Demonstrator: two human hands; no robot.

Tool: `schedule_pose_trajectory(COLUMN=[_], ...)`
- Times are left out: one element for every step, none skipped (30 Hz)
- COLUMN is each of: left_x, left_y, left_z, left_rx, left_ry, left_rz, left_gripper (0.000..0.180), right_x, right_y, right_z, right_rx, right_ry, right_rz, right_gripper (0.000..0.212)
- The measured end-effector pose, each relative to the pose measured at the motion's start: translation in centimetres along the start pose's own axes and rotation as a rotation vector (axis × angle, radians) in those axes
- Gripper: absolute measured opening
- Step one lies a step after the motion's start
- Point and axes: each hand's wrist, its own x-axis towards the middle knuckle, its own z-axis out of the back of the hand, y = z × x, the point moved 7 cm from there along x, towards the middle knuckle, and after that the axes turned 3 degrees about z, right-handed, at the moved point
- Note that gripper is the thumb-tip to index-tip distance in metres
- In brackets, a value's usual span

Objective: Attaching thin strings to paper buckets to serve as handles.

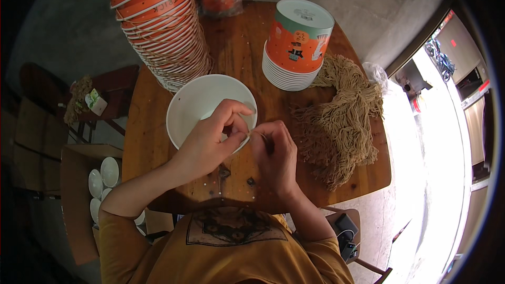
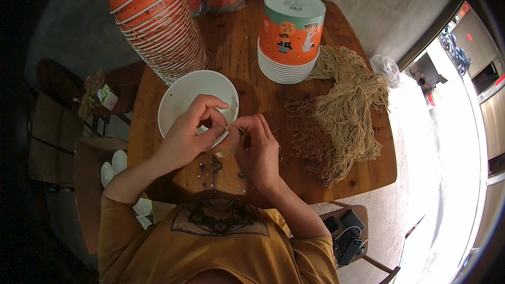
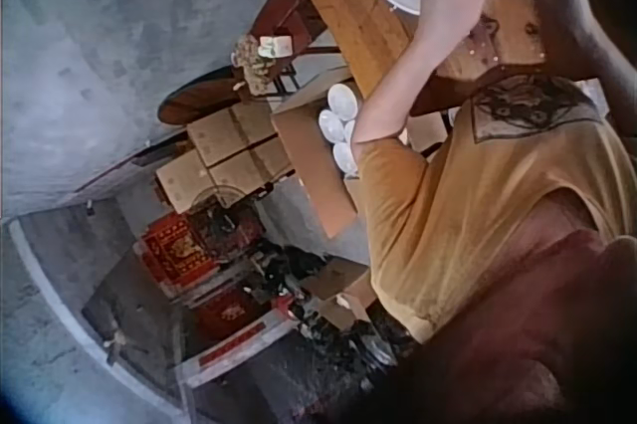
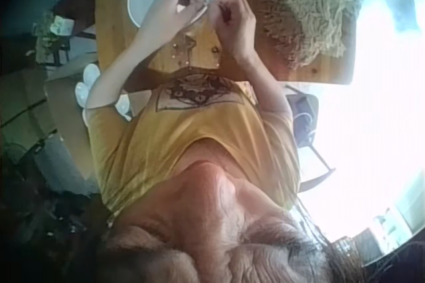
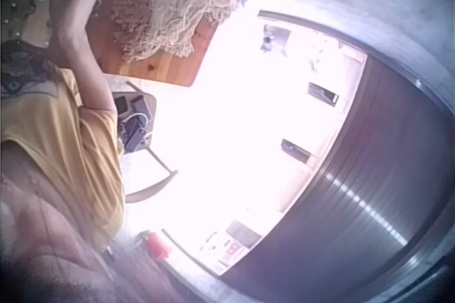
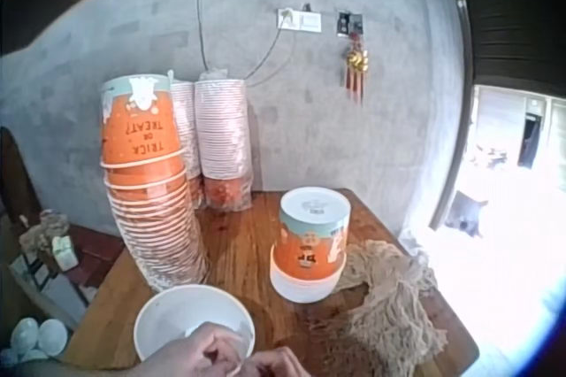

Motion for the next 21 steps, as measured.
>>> schedule_pose_trajectory(left_x=[0.1,0.2,0.3,0.3,0.4,0.4,0.4,0.4,0.4,0.4,0.4,0.4,0.5,0.5,0.6,0.6,0.6,0.6,0.7,0.7,0.8], left_y=[0.2,0.4,0.6,0.9,1.1,1.0,1.1,1.1,1.1,1.1,1.1,1.1,1.0,1.0,1.0,1.0,0.9,0.9,0.9,0.9,0.8], left_z=[0.0,0.1,0.1,0.1,0.0,0.0,-0.1,-0.1,-0.1,-0.1,-0.1,-0.1,-0.2,-0.2,-0.2,-0.2,-0.2,-0.2,-0.2,-0.2,-0.2], left_rx=[-0.028,-0.056,-0.056,-0.074,-0.093,-0.092,-0.116,-0.140,-0.141,-0.149,-0.157,-0.158,-0.151,-0.144,-0.145,-0.140,-0.135,-0.136,-0.131,-0.126,-0.127], left_ry=[0.008,0.016,0.017,0.020,0.023,0.024,0.024,0.024,0.023,0.023,0.023,0.021,0.029,0.035,0.033,0.038,0.042,0.041,0.048,0.056,0.055], left_rz=[0.041,0.081,0.081,0.097,0.113,0.112,0.122,0.133,0.132,0.130,0.129,0.128,0.124,0.121,0.119,0.115,0.112,0.110,0.106,0.102,0.100], left_gripper=[0.034,0.034,0.034,0.035,0.035,0.035,0.036,0.037,0.037,0.038,0.039,0.039,0.039,0.040,0.040,0.041,0.041,0.041,0.043,0.044,0.044], right_x=[0.1,0.2,0.2,0.2,0.2,0.2,0.1,0.0,0.1,0.2,0.3,0.5,0.7,0.9,1.2,1.3,1.4,1.6,1.8,1.9,2.1], right_y=[0.0,0.0,-0.1,0.0,0.1,-0.2,0.1,0.5,0.4,0.6,0.8,0.9,1.0,1.2,1.3,1.5,1.6,1.5,1.7,1.9,2.1], right_z=[0.2,0.3,0.4,0.6,0.8,0.9,0.9,0.8,1.1,1.1,1.1,1.5,1.5,1.5,1.8,1.9,1.8,1.9,1.9,1.8,2.0], right_rx=[-0.014,-0.028,-0.028,-0.049,-0.071,-0.071,-0.150,-0.228,-0.229,-0.234,-0.238,-0.238,-0.217,-0.195,-0.196,-0.191,-0.185,-0.187,-0.209,-0.231,-0.231], right_ry=[-0.012,-0.024,-0.025,-0.031,-0.038,-0.040,-0.025,-0.011,-0.010,0.027,0.065,0.066,0.114,0.162,0.163,0.206,0.250,0.250,0.258,0.265,0.266], right_rz=[-0.027,-0.054,-0.055,-0.027,0.000,0.000,0.093,0.185,0.186,0.214,0.241,0.243,0.248,0.253,0.255,0.267,0.278,0.280,0.329,0.378,0.379], right_gripper=[0.017,0.018,0.018,0.020,0.021,0.021,0.024,0.027,0.027,0.028,0.029,0.029,0.029,0.029,0.029,0.028,0.027,0.027,0.027,0.027,0.027])
